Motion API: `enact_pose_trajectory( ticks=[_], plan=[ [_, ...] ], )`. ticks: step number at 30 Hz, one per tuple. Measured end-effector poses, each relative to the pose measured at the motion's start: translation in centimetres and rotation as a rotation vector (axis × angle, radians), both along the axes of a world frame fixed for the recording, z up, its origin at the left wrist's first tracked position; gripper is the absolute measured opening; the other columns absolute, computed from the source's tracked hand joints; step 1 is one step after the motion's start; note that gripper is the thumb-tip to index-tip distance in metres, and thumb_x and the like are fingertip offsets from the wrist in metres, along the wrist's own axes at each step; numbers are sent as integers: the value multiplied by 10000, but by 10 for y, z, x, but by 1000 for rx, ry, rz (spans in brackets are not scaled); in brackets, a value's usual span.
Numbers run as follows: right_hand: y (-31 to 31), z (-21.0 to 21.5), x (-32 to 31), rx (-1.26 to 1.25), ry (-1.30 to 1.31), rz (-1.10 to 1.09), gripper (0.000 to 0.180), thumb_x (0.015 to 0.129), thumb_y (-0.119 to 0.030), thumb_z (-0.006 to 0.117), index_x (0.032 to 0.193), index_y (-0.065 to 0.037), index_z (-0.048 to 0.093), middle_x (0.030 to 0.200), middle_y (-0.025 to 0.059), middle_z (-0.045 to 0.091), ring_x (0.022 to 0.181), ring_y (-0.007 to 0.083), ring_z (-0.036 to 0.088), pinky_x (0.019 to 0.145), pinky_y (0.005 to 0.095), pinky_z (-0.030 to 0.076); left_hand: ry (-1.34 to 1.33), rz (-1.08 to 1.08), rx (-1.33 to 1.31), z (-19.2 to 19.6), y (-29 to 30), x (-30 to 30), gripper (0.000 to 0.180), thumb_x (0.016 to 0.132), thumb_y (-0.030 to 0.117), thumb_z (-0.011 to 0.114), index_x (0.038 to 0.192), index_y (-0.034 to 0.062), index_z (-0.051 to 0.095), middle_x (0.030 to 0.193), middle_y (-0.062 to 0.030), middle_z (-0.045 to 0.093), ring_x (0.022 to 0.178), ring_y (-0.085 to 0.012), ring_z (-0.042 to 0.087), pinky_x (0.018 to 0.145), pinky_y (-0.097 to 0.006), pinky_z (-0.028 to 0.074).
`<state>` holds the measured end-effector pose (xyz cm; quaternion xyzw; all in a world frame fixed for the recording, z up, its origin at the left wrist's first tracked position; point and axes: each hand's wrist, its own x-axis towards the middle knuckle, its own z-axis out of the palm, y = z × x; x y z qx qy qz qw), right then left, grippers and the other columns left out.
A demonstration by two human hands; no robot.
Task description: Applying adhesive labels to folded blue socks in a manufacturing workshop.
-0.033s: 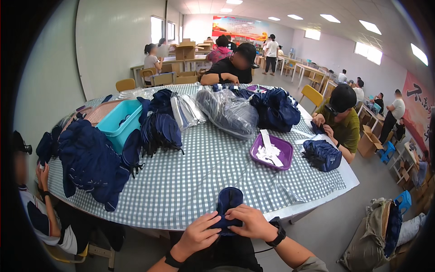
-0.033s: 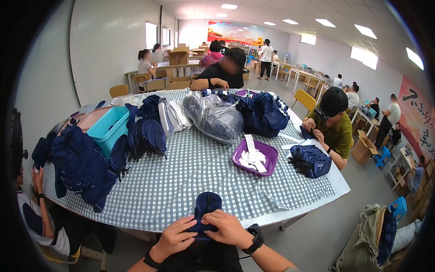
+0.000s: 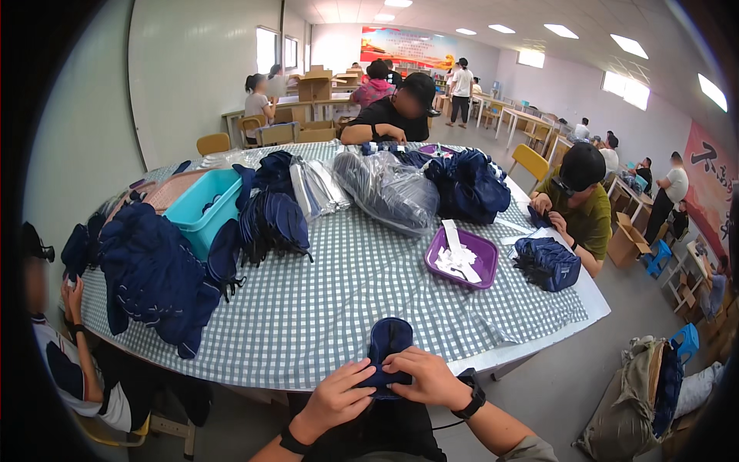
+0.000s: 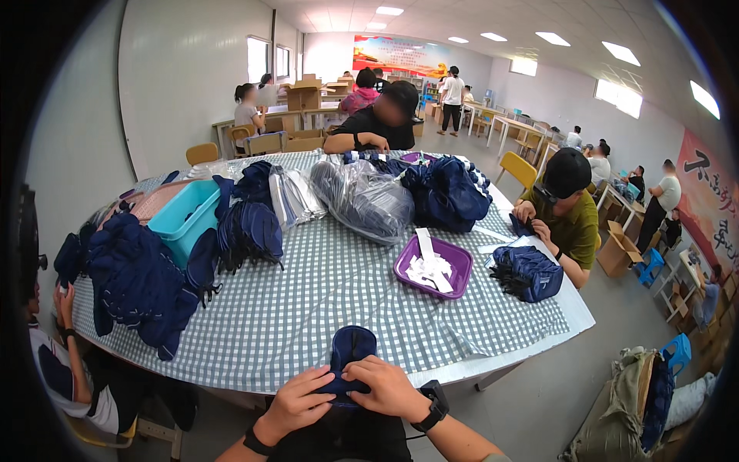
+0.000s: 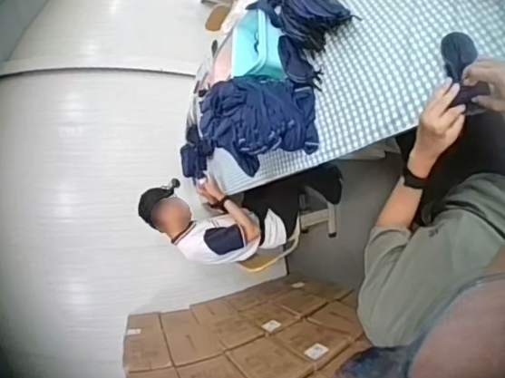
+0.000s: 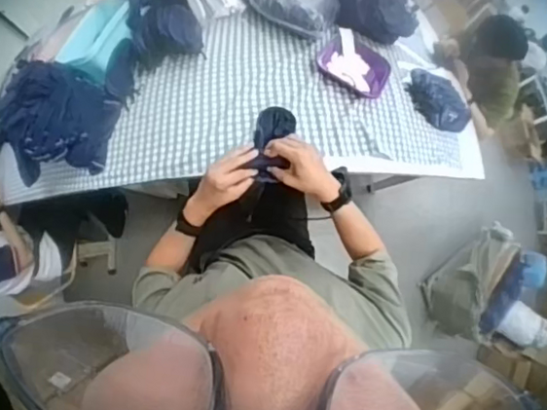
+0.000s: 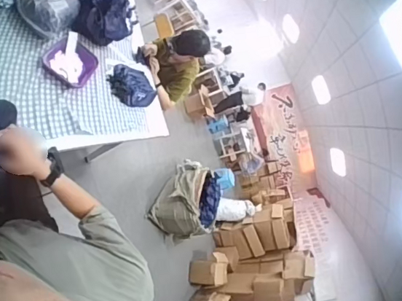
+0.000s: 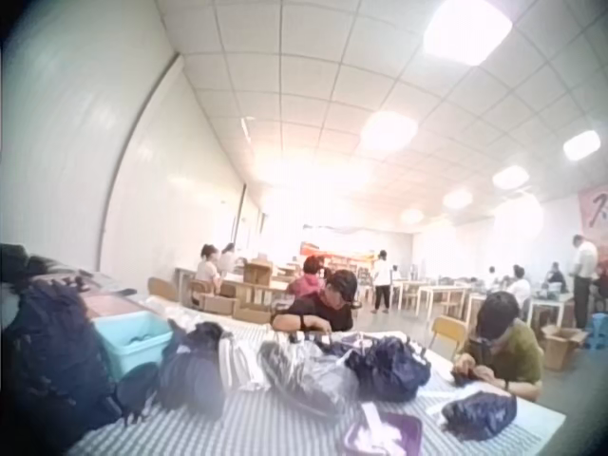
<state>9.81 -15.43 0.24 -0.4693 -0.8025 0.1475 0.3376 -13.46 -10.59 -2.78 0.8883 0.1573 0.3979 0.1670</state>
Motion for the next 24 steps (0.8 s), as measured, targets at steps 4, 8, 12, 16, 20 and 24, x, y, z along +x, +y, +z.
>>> enact_pose_trajectory(
  ticks=[4,8,12,16,20,24],
  plan=[
    [-1,-2,0,-1,5,-13,302,734,-117,762,1014,-74,655,1099,32,682,952,257,637,803,356,536,15,6,-31,0,2,1,130,718,60,772,844,49,743,1212,-104,683,1222,-281,605,1037,-462,478],
    [-2,-2,0,4,3,-17,305,764,-139,740,1044,-67,642,1090,26,669,970,256,633,815,360,535,12,7,-96,0,4,2,125,720,68,776,839,55,739,1199,-99,691,1206,-261,617,1044,-470,472],
    [-3,-1,-1,-28,30,-26,307,764,-131,740,1047,-67,642,1077,32,669,970,261,631,819,360,532,39,10,-115,0,6,2,123,714,78,777,831,66,742,1212,-96,684,1214,-273,610,1044,-483,471],
    [-2,0,0,-18,19,-31,305,750,-118,746,1032,-68,641,1067,37,674,976,262,635,820,360,534,110,25,-19,20,3,6,113,713,86,774,821,73,742,1232,-97,669,1227,-288,598,1037,-488,477],
    [-2,0,-1,13,-15,-29,299,756,-120,735,1031,-75,627,1040,24,664,966,252,628,808,361,533,135,-4,86,15,5,4,113,722,99,768,822,61,734,1235,-99,662,1224,-295,596,1028,-489,487],
    [-4,0,-2,21,-26,-39,301,756,-121,731,1035,-80,627,1039,19,662,965,248,628,795,359,537,105,-58,41,12,9,6,143,739,99,764,861,34,728,1194,-92,682,1186,-274,622,1025,-472,497]
  ],
)
